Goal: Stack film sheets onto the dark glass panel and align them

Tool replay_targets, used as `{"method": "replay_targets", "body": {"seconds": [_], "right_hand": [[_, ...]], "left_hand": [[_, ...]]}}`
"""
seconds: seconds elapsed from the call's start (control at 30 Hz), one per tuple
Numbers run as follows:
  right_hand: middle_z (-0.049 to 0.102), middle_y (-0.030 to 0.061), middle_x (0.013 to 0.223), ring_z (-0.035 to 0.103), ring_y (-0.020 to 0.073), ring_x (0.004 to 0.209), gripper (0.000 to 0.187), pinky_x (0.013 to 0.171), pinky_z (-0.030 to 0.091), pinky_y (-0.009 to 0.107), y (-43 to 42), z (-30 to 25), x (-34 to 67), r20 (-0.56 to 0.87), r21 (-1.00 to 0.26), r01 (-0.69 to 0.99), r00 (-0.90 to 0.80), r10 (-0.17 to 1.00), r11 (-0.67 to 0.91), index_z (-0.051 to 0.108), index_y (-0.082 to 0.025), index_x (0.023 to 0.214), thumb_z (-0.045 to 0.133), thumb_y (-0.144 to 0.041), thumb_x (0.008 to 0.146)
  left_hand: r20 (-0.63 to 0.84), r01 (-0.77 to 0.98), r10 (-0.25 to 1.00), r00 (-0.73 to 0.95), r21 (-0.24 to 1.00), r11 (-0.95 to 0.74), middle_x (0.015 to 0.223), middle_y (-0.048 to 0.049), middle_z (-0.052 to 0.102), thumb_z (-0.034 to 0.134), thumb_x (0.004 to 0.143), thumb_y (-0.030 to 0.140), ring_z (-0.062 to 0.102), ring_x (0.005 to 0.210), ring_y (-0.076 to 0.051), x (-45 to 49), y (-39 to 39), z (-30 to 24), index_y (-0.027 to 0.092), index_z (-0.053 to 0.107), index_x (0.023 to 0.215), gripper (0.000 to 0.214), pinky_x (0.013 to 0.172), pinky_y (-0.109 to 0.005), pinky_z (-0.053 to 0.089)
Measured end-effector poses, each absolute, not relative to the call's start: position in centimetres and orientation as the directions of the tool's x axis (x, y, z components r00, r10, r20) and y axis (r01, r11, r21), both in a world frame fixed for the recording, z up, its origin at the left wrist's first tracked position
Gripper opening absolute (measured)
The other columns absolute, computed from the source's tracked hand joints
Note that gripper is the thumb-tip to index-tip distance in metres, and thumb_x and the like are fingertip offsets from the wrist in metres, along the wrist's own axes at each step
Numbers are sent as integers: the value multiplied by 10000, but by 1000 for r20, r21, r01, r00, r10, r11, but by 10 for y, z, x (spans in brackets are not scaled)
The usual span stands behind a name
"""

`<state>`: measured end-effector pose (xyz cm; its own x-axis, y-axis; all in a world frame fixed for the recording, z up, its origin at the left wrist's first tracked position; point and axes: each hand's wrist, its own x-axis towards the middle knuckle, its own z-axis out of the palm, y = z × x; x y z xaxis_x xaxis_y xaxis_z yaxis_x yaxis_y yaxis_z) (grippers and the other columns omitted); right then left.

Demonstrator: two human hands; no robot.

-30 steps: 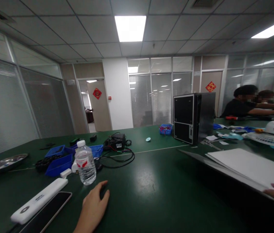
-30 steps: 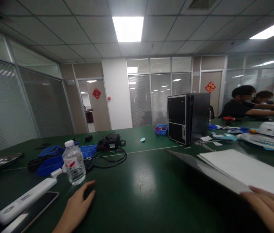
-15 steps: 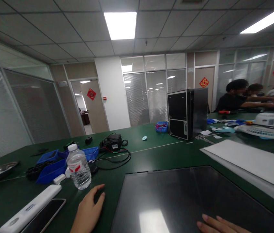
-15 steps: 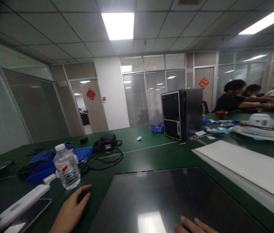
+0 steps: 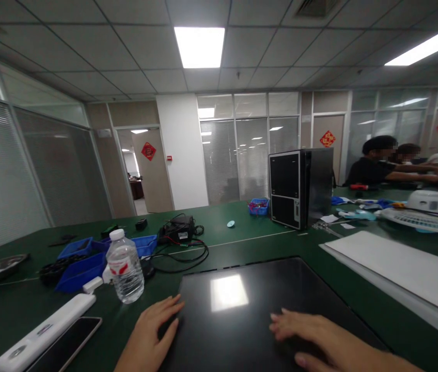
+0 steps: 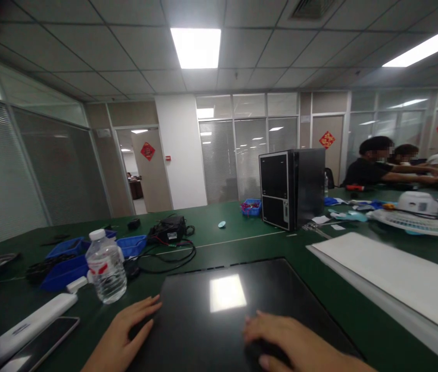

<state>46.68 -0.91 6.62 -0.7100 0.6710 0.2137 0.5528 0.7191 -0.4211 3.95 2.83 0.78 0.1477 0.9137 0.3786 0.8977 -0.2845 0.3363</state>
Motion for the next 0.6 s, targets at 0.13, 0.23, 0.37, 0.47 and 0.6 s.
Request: {"method": "replay_targets", "body": {"seconds": [0.13,0.23,0.37,0.47,0.6], "right_hand": [[482,82,1530,410,233,1435,472,1211,308,478,64,35,517,423,-96,892,-365,829,442,540,-248,1403,427,-450,992],[461,234,1505,337,357,1462,561,1192,273,579,101,13,580,595,-11,997,-59,802,82,521,-78,1397,428,-377,932],[543,371,1330,455,523,1327,560,965,366,754,106,-10,655,599,-94,965,250,761,-243,691,-75,1184,413,-472,903],[613,437,1069,609,610,1031,694,652,409,766,104,-22,686,538,-164,900,425,728,-404,766,-82,961,397,-663,874],[660,372,935,684,516,829,600,586,442,655,110,-29,696,464,-185,905,425,778,-384,773,-135,909,398,-602,897]], "left_hand": [[324,916,935,143,315,-249,1271,14,744,512,901,388,655,1247,-277,40,29,11,374,795,1049,320,1140,-530,434],[312,922,940,136,306,-235,1222,10,768,532,884,362,688,1194,-271,40,28,17,360,799,1032,305,1159,-539,397],[306,971,950,60,203,-126,1095,-9,817,533,868,364,736,1081,-263,38,26,25,322,806,990,301,1202,-545,298],[328,989,945,18,133,-65,934,-42,836,510,872,374,763,938,-269,36,23,29,283,808,926,317,1220,-577,215],[380,990,924,43,111,-92,833,-56,817,501,890,359,756,863,-259,39,17,31,263,803,871,318,1250,-592,117]]}}
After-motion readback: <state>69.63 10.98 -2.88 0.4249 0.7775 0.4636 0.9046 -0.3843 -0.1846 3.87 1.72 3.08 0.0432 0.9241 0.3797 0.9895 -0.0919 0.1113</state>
